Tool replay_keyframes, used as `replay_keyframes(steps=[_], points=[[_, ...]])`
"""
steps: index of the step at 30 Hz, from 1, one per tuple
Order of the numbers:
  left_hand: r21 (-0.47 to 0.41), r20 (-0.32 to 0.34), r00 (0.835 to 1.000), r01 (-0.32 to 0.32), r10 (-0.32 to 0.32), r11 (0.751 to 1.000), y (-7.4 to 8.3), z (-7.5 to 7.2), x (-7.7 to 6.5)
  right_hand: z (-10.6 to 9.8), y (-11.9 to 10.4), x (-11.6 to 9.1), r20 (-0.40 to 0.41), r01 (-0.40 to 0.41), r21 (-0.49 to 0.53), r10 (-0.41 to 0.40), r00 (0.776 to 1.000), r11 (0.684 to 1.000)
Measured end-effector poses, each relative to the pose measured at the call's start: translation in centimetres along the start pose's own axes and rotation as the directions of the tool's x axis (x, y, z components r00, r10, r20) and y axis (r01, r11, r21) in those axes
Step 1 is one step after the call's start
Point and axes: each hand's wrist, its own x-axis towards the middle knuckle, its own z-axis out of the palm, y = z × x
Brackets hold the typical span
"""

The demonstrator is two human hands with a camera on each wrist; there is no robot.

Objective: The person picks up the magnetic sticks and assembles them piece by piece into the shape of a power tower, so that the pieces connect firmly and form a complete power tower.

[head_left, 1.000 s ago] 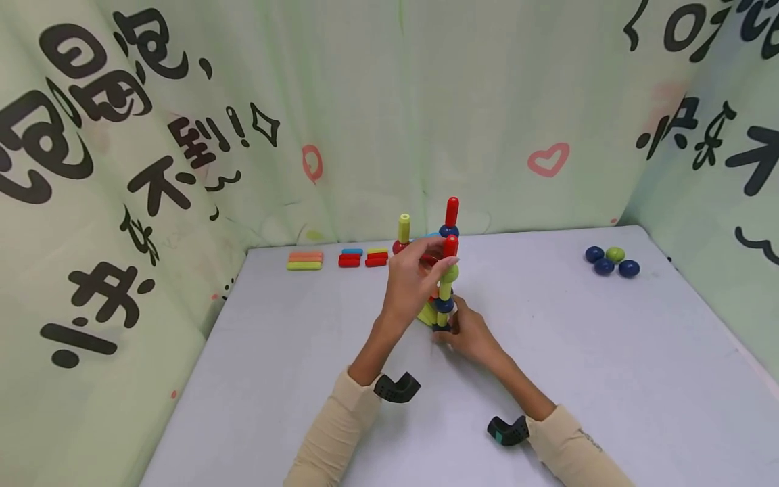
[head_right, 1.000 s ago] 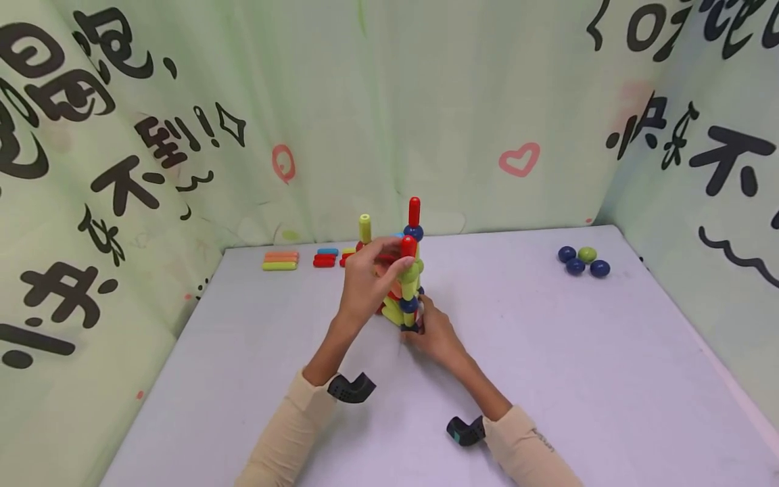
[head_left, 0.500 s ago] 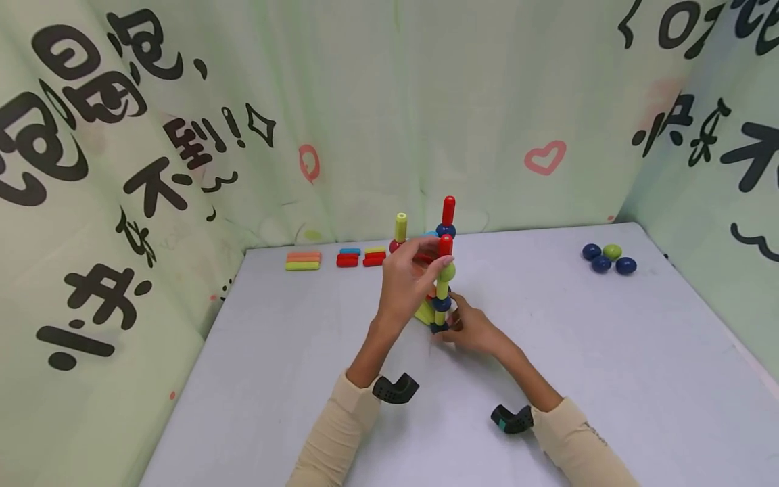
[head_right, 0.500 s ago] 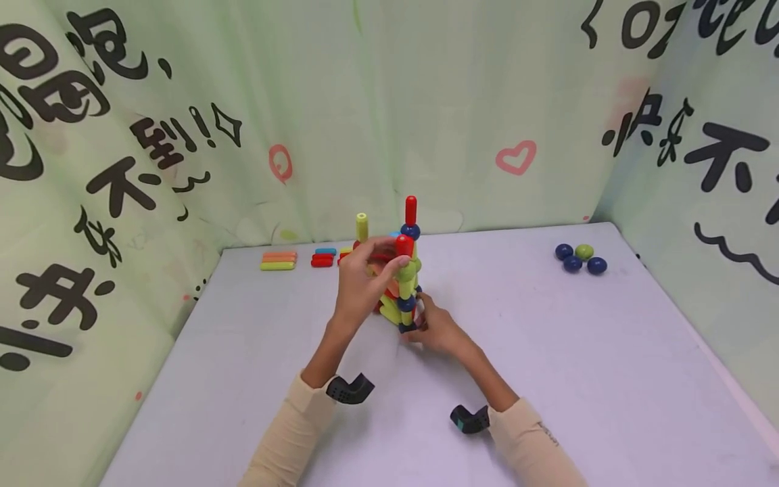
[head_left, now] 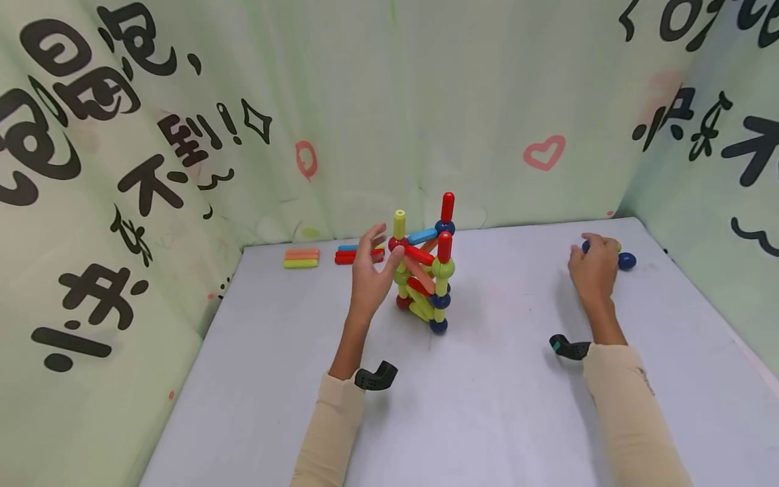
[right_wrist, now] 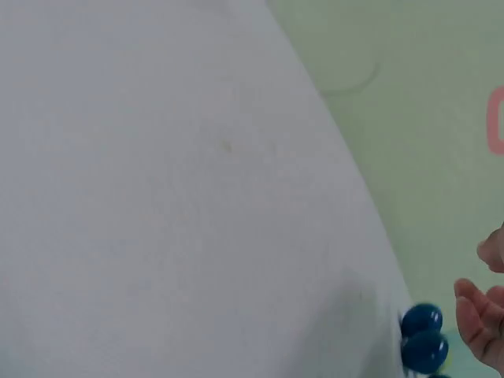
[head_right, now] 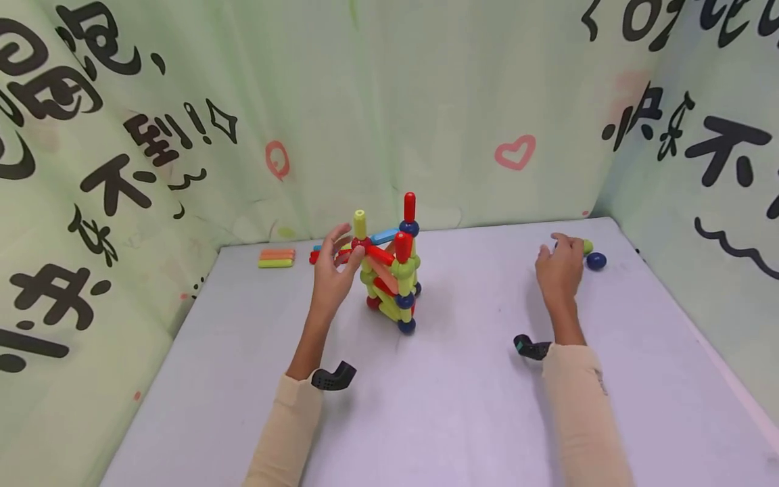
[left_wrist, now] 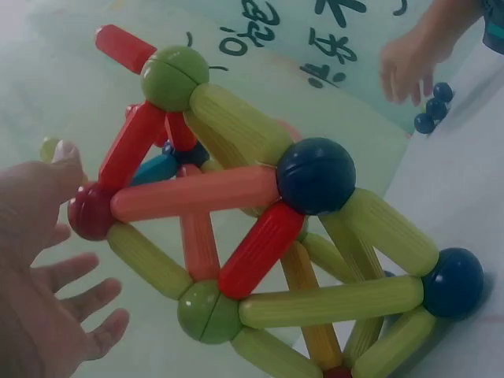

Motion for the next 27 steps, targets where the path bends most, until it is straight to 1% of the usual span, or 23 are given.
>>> replay_keyframes(steps=[1, 2, 3, 5, 7, 8, 10, 15, 18, 20, 22, 23, 24, 25, 27], points=[[-0.016, 0.05, 0.998, 0.032, -0.031, 0.999, -0.2, 0.0, 0.1, -0.2, 0.7, 0.7, 0.022, -0.035, -0.037, 0.036, 0.999, 0.999], [-0.022, 0.091, 0.994, 0.057, -0.055, 0.998, -0.3, 0.0, 0.2, -0.4, 1.3, 1.4, 0.048, -0.051, -0.086, 0.056, 0.997, 0.995], [-0.025, 0.125, 0.99, 0.073, -0.069, 0.997, -0.3, 0.1, 0.3, -0.5, 1.9, 1.8, 0.094, -0.055, -0.14, 0.068, 0.993, 0.989], [-0.023, 0.166, 0.982, 0.095, -0.09, 0.995, -0.4, 0.3, 0.3, -0.8, 2.9, 2.4, 0.172, -0.034, -0.221, 0.074, 0.982, 0.975], [-0.011, 0.185, 0.978, 0.1, -0.096, 0.995, -0.4, 0.6, 0.3, -1.0, 3.4, 2.5, 0.228, -0.012, -0.259, 0.073, 0.971, 0.966], [-0.004, 0.19, 0.977, 0.1, -0.097, 0.995, -0.5, 0.7, 0.2, -1.0, 3.6, 2.4, 0.243, 0.003, -0.272, 0.066, 0.968, 0.962], [-0.004, 0.185, 0.977, 0.105, -0.103, 0.994, -0.6, 0.8, 0.2, -1.1, 3.8, 2.1, 0.272, 0.007, -0.278, 0.072, 0.96, 0.961], [-0.039, 0.161, 0.983, 0.099, -0.092, 0.994, -0.6, 0.9, -0.1, -0.6, 3.5, 1.1, 0.277, 0.04, -0.257, 0.034, 0.96, 0.966], [-0.051, 0.147, 0.986, 0.083, -0.075, 0.995, -0.6, 1.1, -0.3, -0.2, 2.0, 0.5, 0.258, 0.05, -0.192, 0.001, 0.966, 0.98], [-0.05, 0.141, 0.988, 0.07, -0.063, 0.996, -0.5, 1.2, -0.4, -0.1, 0.4, 0.3, 0.244, 0.071, -0.1, -0.044, 0.969, 0.992], [-0.047, 0.141, 0.989, 0.058, -0.051, 0.997, -0.4, 1.5, -0.6, -0.2, -1.7, 0.3, 0.238, 0.101, 0.023, -0.104, 0.966, 0.995], [-0.046, 0.142, 0.989, 0.051, -0.044, 0.998, -0.3, 1.6, -0.7, -0.3, -2.8, 0.3, 0.239, 0.116, 0.092, -0.135, 0.962, 0.989], [-0.04, 0.141, 0.989, 0.04, -0.034, 0.998, -0.3, 1.8, -0.8, -0.4, -4.0, 0.3, 0.235, 0.136, 0.171, -0.174, 0.956, 0.976], [-0.03, 0.138, 0.99, 0.032, -0.028, 0.999, -0.3, 1.9, -0.9, -0.5, -5.3, 0.3, 0.238, 0.14, 0.249, -0.201, 0.95, 0.958], [-0.015, 0.126, 0.992, 0.012, -0.01, 1.0, -0.3, 2.3, -1.1, -0.8, -8.0, 0.3, 0.245, 0.138, 0.384, -0.245, 0.938, 0.913]])
